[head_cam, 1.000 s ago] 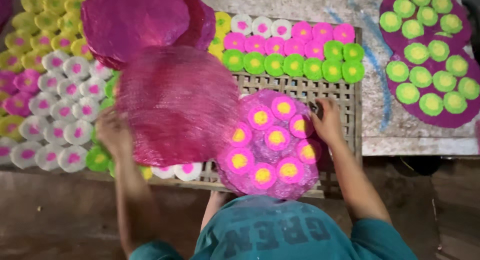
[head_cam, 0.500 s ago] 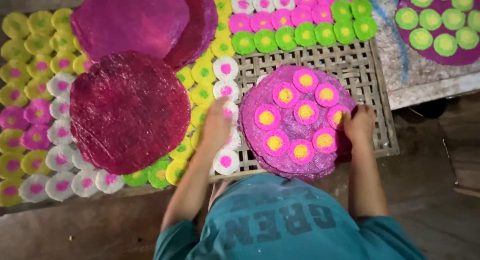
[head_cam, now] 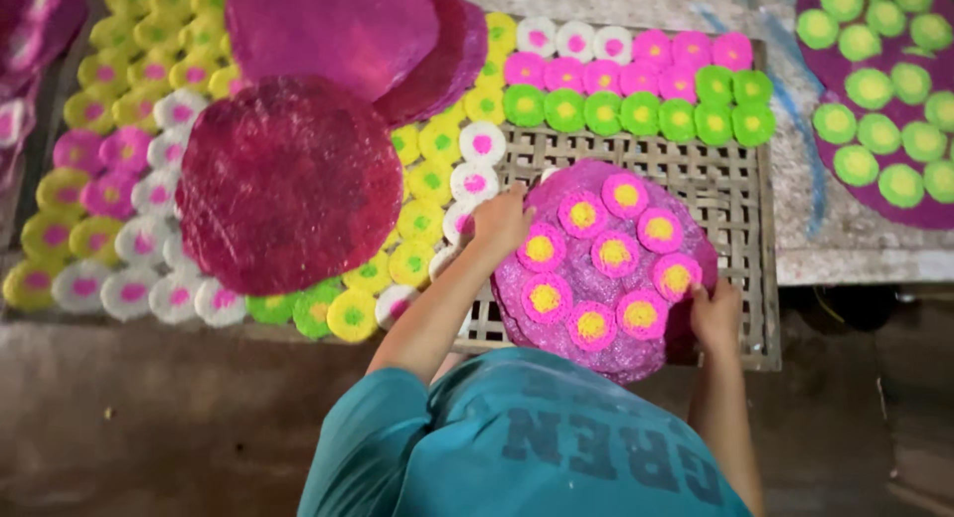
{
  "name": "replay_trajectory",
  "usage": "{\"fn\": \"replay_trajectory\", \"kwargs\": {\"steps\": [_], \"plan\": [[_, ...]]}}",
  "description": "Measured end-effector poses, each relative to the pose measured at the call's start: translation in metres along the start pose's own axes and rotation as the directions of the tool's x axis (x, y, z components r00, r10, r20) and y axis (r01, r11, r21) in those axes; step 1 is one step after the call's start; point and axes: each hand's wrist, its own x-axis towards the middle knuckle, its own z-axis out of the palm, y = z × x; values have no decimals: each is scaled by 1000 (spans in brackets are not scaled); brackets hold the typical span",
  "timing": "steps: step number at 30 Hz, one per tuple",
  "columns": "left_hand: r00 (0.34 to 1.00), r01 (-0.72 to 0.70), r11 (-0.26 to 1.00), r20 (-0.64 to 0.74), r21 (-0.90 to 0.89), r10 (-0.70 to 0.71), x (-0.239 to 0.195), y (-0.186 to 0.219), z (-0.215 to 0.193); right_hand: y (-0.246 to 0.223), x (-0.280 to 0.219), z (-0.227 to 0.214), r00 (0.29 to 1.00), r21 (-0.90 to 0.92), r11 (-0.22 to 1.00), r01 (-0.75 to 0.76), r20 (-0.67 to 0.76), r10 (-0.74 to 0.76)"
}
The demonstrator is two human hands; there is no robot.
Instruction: The person arranges small, colorful, flower-shaped discs onto large circular purple sheets. They pick up the discs from a woven tray and place them in a pattern on the sheets, which are laid out on a table.
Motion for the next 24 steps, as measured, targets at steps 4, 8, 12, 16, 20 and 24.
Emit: {"fn": "replay_trajectory", "kwargs": {"steps": [4, 8, 12, 16, 20, 24], "plan": [[979, -72, 989, -199, -130, 46, -15, 0, 8, -5, 3, 3, 999, 380, 924, -36, 39, 23], [980, -55, 976, -196, -212, 12, -21, 9, 9, -44, 1, -14, 994, 714, 695, -88, 108, 15], [908, -331, 813, -398, -479, 135, -27, 14, -22, -122, -13, -54, 982, 880, 458, -125, 177, -72], [930, -245, 797, -367, -552, 33, -54, -21, -101, -210, -27, -67, 931, 938, 336, -82, 192, -311], [938, -165, 859, -346, -486, -15, -78, -116, -223, -294, -29, -11, 911, 916, 346, -201, 305, -278], [941, -54, 968, -336, -245, -33, -80, -219, -309, -361, -59, 96, 834, 829, 435, -351, 489, -258]]}}
